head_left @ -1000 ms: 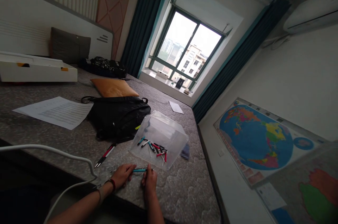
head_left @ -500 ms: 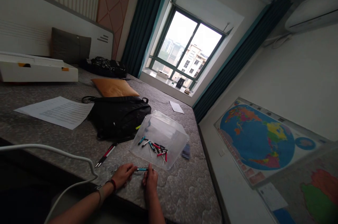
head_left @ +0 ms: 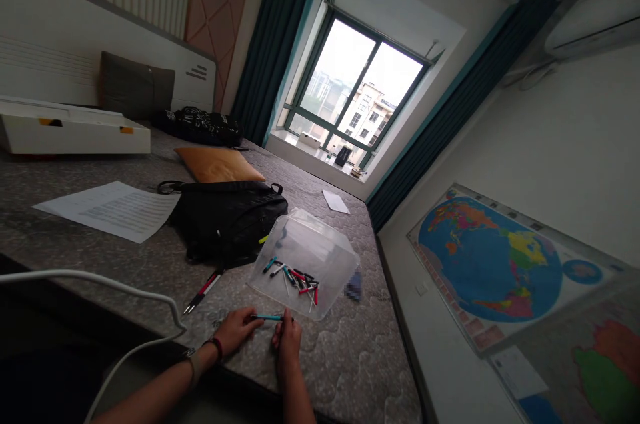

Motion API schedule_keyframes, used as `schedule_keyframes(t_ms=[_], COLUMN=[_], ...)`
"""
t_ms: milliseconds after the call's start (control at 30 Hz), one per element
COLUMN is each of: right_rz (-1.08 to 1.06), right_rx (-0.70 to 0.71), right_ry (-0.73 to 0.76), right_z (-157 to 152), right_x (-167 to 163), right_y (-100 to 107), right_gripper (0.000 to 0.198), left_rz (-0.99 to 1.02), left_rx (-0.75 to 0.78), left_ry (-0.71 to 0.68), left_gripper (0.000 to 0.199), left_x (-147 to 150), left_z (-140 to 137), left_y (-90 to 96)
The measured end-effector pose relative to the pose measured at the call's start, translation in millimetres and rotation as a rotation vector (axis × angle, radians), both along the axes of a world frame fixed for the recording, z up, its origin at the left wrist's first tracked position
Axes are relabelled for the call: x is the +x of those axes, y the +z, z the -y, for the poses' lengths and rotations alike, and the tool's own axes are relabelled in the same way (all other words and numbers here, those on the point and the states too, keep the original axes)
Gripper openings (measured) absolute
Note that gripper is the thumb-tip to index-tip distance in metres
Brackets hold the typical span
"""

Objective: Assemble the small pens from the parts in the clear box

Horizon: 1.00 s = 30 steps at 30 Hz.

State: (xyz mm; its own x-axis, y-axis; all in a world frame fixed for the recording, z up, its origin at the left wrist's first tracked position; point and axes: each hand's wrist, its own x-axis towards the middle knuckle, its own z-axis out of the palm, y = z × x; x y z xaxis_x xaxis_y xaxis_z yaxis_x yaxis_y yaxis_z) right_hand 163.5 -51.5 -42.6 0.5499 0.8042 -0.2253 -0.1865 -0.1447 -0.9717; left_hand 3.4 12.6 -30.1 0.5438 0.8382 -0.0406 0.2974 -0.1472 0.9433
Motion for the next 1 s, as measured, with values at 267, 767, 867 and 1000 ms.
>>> schedule_keyframes(t_ms=[267,767,867,1000], right_rz=[-0.019,-0.132,-0.097,-0.127], right_rx=[-0.004,0.146,0.135,0.154], right_ry=[-0.003,-0.014,-0.036,-0.061], right_z=[1.6,4.1,4.2,5.5], right_x=[-1.5,2.2,1.9,2.3], right_y=[3.5,6.7,8.1,7.4], right_gripper=[0.065,0.047,0.052,0.050], left_rz=[0.042,0.003,0.016,0.024], left_rx=[-0.092,-0.123,-0.160,-0.173], left_ry=[-0.017,0.082,0.093,0.105], left_gripper=[0.049,0.051,0.054,0.057], left_x=[-1.4,3.2,2.8,2.9], left_z=[4.1,3.5,4.8,5.8], left_y=[7.4,10.0,13.3,13.4])
